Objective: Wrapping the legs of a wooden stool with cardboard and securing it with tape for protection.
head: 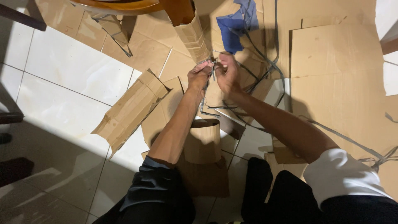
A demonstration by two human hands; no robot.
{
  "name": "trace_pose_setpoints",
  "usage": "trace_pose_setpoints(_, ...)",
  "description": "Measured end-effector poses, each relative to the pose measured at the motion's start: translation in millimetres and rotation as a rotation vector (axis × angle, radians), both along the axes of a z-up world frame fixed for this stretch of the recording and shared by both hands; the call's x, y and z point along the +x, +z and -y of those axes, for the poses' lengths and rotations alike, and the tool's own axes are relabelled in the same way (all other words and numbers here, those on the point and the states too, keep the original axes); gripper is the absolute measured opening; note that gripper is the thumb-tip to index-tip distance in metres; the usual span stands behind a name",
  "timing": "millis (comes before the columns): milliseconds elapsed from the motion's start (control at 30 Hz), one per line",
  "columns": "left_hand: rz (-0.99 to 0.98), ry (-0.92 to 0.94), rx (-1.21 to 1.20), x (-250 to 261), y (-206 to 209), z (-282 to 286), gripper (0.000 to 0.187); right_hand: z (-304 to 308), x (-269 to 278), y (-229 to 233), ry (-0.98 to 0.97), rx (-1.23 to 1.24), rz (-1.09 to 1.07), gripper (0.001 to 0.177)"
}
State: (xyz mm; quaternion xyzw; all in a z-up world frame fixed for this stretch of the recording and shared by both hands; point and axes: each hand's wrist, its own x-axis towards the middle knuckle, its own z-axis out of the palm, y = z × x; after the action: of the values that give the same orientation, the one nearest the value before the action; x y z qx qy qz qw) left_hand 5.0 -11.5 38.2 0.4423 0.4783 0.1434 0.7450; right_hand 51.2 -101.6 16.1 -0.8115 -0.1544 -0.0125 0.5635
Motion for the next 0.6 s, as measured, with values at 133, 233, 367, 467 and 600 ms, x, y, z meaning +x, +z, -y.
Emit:
trace_pose_setpoints(133,-0.001,0.008,0.040,0.3,-0.5,3.7,0.011,-6.0,11.5,-16.6,0.231,0.089,-0.145,0.017)
trace_pose_setpoints(233,-0.007,0.015,0.079,1.8,-12.7,3.9,0.009,-0.2,15.9,-29.6,0.247,0.121,-0.153,0.012)
trace_pose_setpoints(367,0.012,0.058,0.148,3.8,-61.6,-0.5,0.018,6.5,15.1,-11.2,0.222,0.073,-0.151,0.007)
trace_pose_setpoints(467,0.019,0.073,0.174,4.7,-74.1,-0.3,0.022,4.4,12.7,11.1,0.209,0.061,-0.096,0.009)
trace_pose_setpoints(600,0.014,0.053,0.179,1.3,-66.4,-1.6,0.017,1.6,17.0,10.4,0.195,0.003,-0.066,0.008)
